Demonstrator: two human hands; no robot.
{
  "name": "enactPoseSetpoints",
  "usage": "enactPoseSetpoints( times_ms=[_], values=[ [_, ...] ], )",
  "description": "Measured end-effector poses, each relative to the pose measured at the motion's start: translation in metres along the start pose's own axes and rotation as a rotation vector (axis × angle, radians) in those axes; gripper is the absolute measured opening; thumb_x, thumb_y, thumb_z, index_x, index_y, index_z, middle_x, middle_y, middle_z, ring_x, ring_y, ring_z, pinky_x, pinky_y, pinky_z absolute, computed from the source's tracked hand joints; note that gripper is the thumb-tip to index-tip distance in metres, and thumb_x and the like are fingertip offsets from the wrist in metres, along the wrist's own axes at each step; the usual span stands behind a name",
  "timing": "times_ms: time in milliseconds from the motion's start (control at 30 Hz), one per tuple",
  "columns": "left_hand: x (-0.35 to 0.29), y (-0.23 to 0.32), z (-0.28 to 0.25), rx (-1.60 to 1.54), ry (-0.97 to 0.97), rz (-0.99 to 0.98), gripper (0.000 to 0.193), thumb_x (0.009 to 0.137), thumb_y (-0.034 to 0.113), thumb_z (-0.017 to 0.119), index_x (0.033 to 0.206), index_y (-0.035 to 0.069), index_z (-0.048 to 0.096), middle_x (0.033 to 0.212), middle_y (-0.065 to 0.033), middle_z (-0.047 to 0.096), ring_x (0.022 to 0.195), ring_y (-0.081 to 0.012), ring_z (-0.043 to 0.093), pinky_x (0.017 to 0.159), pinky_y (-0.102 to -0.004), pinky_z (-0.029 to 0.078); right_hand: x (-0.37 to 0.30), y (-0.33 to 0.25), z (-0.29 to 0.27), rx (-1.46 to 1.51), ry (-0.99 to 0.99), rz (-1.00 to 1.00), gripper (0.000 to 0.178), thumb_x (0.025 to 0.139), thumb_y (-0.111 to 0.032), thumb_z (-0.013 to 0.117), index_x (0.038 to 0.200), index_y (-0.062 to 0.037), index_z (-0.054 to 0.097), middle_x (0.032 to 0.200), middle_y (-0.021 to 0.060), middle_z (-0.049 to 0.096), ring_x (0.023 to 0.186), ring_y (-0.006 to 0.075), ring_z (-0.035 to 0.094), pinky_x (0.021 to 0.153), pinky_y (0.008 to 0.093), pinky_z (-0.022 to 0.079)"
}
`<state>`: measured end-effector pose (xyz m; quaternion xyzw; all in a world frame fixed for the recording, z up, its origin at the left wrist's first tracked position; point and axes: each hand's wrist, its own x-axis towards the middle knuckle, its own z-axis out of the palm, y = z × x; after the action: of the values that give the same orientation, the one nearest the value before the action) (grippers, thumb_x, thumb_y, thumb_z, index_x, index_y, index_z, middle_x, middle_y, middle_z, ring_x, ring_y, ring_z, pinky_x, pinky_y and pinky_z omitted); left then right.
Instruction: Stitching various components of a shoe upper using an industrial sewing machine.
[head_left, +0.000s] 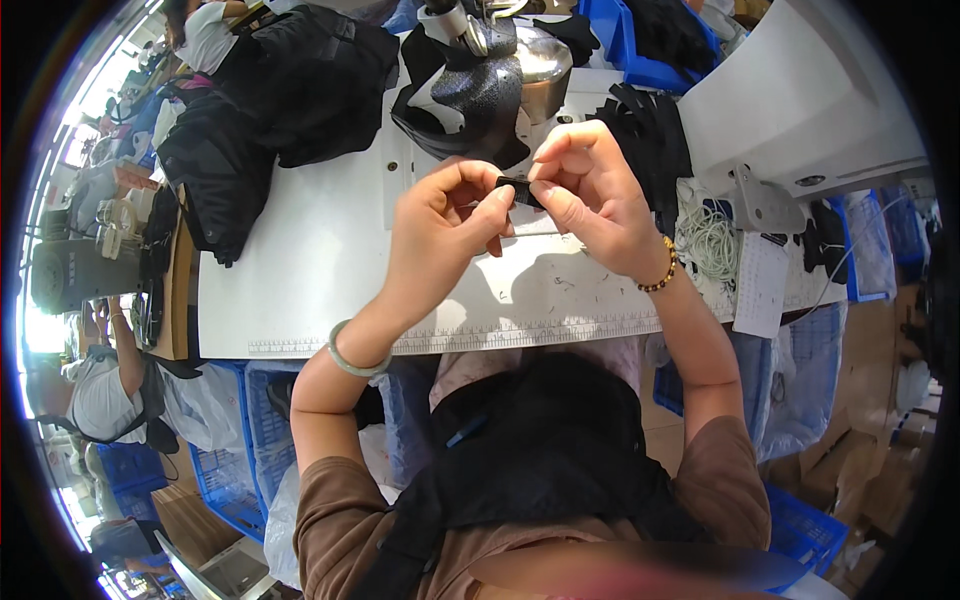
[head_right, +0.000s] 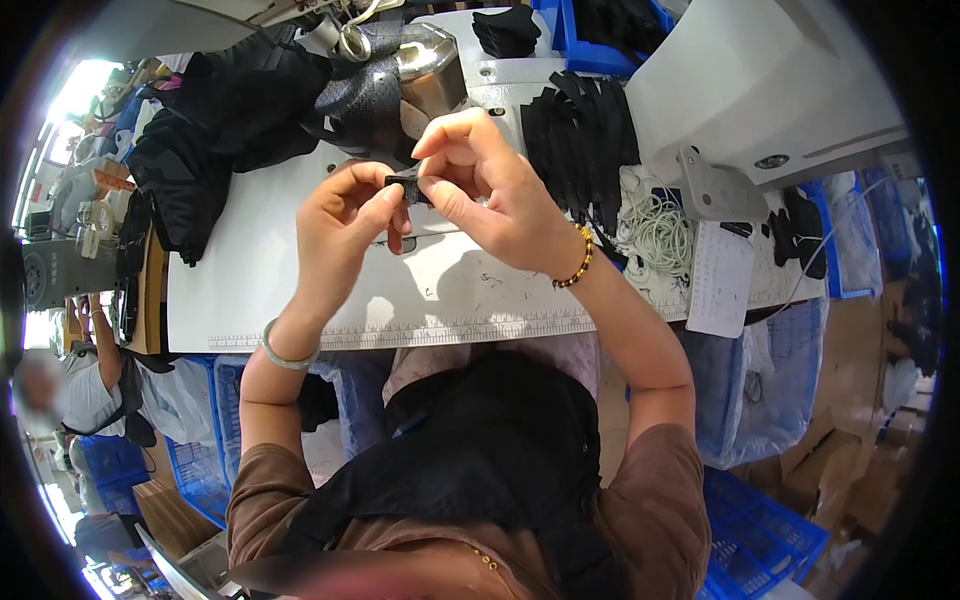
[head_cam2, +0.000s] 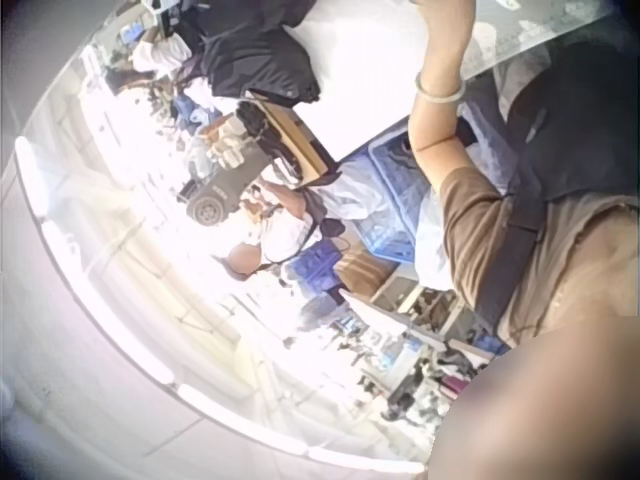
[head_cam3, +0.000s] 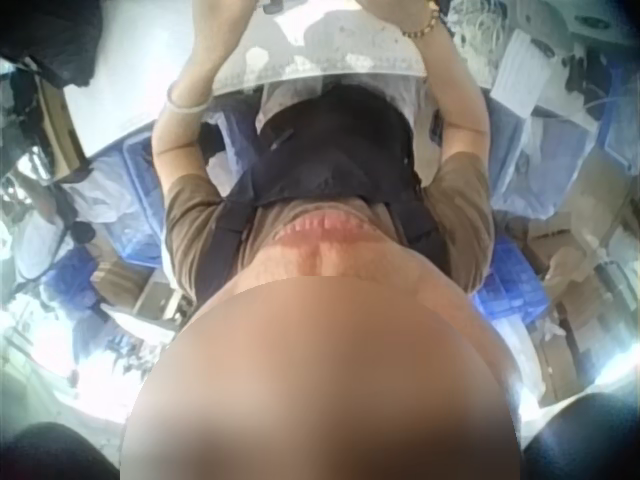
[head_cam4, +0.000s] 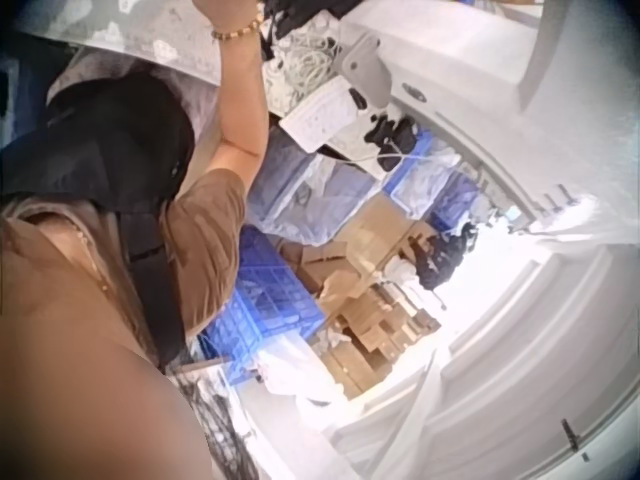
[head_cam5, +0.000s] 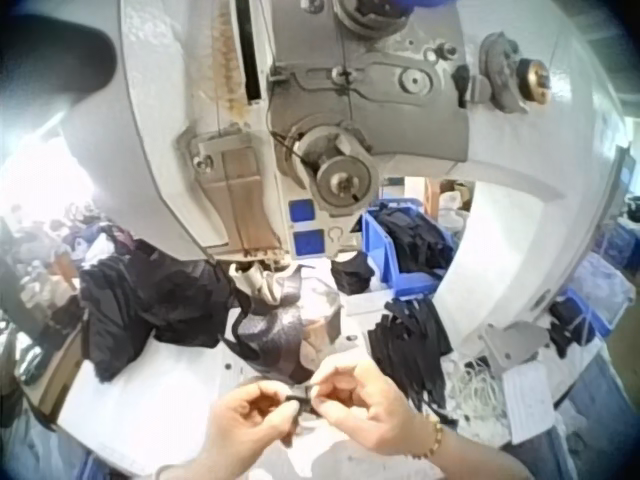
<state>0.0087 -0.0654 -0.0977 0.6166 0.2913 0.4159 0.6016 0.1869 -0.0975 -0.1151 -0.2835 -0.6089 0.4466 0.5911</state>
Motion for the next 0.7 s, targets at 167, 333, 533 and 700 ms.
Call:
enactPoseSetpoints(
  times_ms=[167,333,533,700],
  values=[
    [-0.003,0.008,-0.007,0.065,-0.073,-0.050,0.014,0.088,0.010,0.058,0.090,-0.004,0.058,0.070,-0.0054,0.061,0.060,-0.0073,0.057,0.054,-0.0196,0.047,-0.001,-0.008,-0.004,-0.320,-0.119,-0.055,0.030,0.085,-0.008,0.061,0.111,-0.0042,0.047,0.083,0.0020,0.053,0.065,0.0052,0.053,0.057,0.0198,0.044],
    [-0.006,0.011,-0.007,0.015,-0.059,-0.036,0.014,0.088,0.010,0.058,0.090,-0.004,0.058,0.068,-0.0048,0.060,0.060,-0.0079,0.058,0.054,-0.0199,0.048,0.001,-0.016,-0.003,-0.823,-0.083,-0.245,0.023,0.080,-0.018,0.068,0.095,-0.0047,0.058,0.082,0.0050,0.054,0.055,0.0124,0.055,0.050,0.0231,0.046],
    [0.000,0.027,-0.010,0.116,-0.141,-0.073,0.013,0.087,0.009,0.059,0.089,-0.004,0.058,0.067,-0.0049,0.060,0.059,-0.0082,0.058,0.053,-0.0198,0.048,0.004,-0.024,-0.004,-0.778,-0.121,-0.295,0.023,0.079,-0.020,0.068,0.094,-0.0057,0.058,0.084,0.0036,0.054,0.055,0.0125,0.055,0.051,0.0233,0.046],
    [-0.001,0.044,-0.022,0.109,-0.012,0.027,0.011,0.085,0.006,0.060,0.090,-0.004,0.059,0.067,-0.0056,0.060,0.056,-0.0085,0.057,0.049,-0.0197,0.044,0.007,-0.037,0.007,-0.841,0.099,-0.295,0.036,0.079,-0.028,0.070,0.098,-0.0038,0.051,0.089,0.0060,0.056,0.054,0.0113,0.058,0.047,0.0236,0.048]
  ],
)
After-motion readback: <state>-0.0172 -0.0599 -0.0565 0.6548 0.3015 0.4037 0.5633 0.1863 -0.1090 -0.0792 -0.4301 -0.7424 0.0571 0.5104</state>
